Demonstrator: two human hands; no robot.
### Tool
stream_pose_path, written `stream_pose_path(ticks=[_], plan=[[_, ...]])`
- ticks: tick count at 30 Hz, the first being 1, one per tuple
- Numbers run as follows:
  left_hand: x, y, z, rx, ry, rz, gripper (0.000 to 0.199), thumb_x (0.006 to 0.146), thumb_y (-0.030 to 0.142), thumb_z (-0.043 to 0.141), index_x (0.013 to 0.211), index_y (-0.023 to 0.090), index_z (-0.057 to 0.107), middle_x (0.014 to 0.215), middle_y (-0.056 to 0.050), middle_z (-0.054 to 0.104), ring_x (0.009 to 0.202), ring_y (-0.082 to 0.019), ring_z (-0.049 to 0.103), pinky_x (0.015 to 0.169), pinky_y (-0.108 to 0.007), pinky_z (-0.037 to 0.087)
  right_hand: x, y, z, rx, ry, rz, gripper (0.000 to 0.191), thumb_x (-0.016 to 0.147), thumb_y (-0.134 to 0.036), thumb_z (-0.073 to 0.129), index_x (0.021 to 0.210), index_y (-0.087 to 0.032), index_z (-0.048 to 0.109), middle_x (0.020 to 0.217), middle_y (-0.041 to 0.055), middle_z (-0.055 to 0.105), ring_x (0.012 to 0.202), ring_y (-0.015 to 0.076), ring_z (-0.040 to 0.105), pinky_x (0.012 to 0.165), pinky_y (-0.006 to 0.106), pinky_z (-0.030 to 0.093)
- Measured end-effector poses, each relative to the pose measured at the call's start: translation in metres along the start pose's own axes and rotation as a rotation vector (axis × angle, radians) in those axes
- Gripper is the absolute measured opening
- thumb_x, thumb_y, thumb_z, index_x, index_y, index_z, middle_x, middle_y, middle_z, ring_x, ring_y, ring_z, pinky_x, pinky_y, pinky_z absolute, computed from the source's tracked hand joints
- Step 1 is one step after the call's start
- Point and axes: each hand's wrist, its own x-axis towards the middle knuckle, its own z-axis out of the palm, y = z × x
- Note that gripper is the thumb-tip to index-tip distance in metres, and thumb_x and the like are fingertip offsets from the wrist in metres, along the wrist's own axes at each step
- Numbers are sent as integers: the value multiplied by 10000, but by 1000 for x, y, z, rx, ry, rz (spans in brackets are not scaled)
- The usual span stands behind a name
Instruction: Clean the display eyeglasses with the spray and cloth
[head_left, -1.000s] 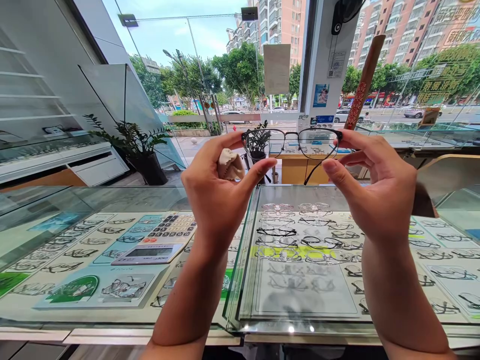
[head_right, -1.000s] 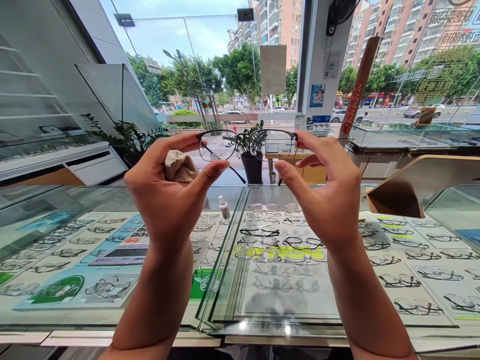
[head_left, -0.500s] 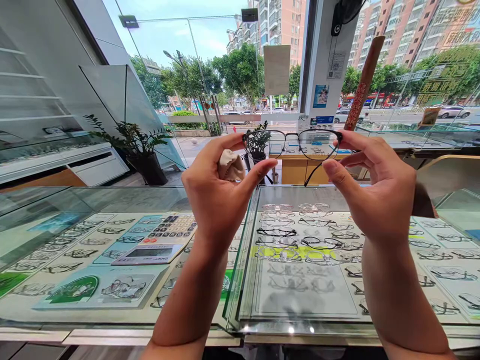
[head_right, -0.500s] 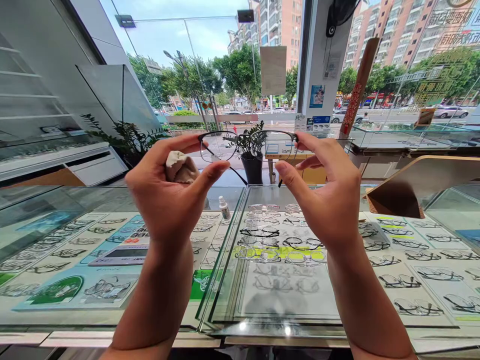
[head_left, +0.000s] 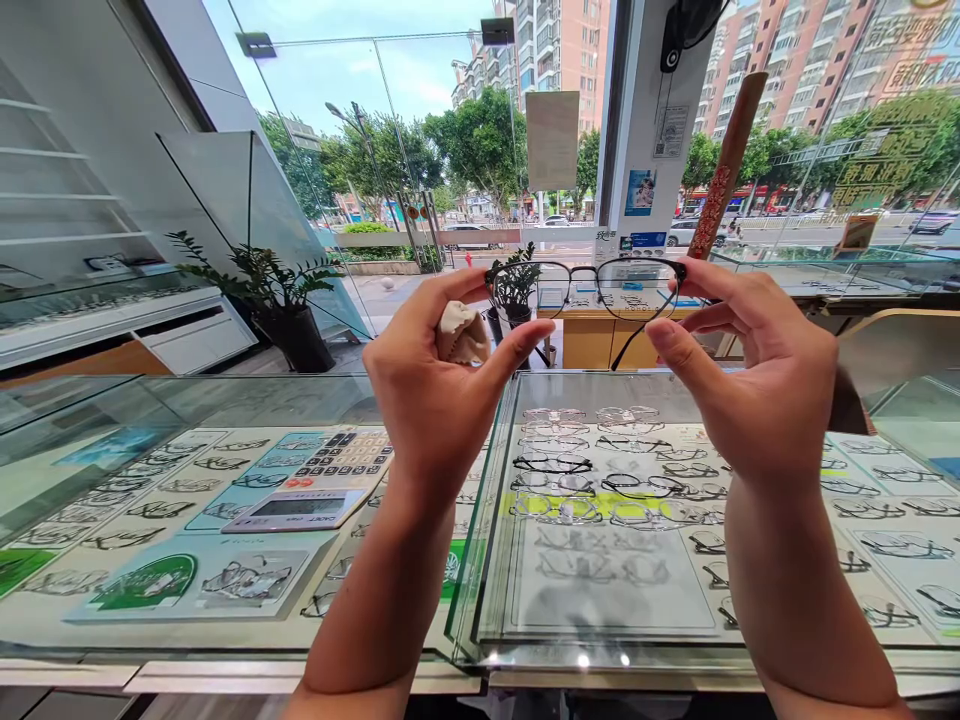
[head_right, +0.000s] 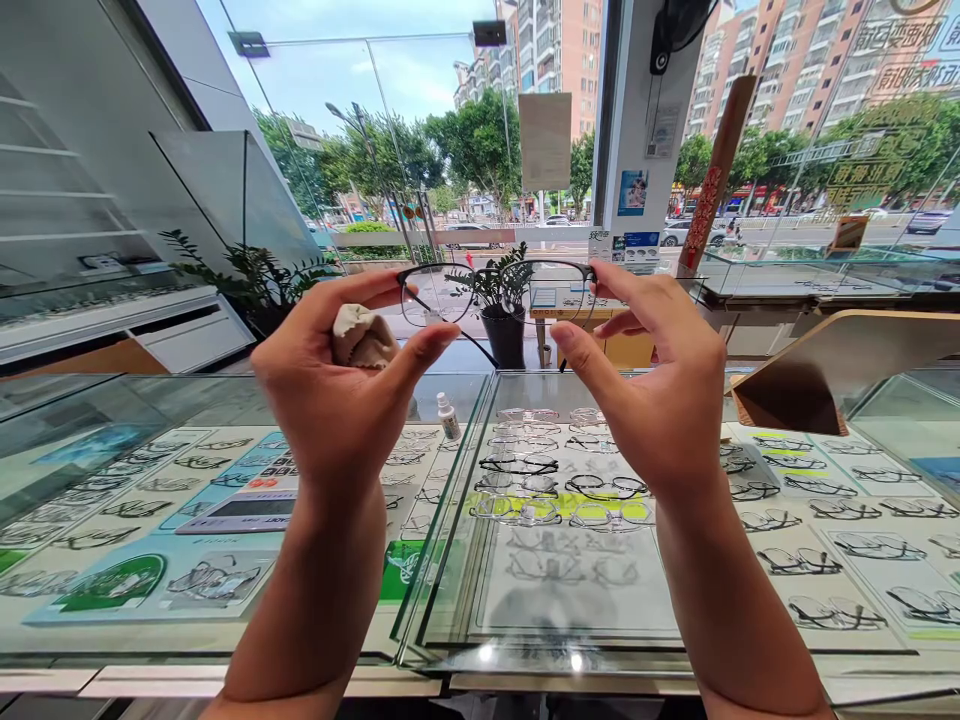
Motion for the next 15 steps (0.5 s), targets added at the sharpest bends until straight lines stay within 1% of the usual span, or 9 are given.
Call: stream_pose_path(ticks=[3,10,15], plan=[[0,1,-1,-7,-3,-7,456,820,472,922,1222,336,756,1152,-35,776,1105,-244,738,974,-438,627,0,-1,0,5,4,-4,418,919,-389,815,1332,-376,749,1243,47,766,907,234,748,926,500,639],[1,2,-1,10,23,-5,506,760,502,957,1181,306,756,1127,-38,784,1066,-243,746,947,-426,628,1,1,-2,-16,-2,-35,429,912,-386,826,1335,-376,755,1185,46,782,885,237,745,907,504,639],[1,3,0,37,31,3,498,742,467,976,1166,314,763,1124,-40,793,1047,-247,752,938,-437,632,2,2,-2,-21,4,-36,427,914,-410,824,1335,-377,757,1175,45,788,881,232,746,905,497,643]])
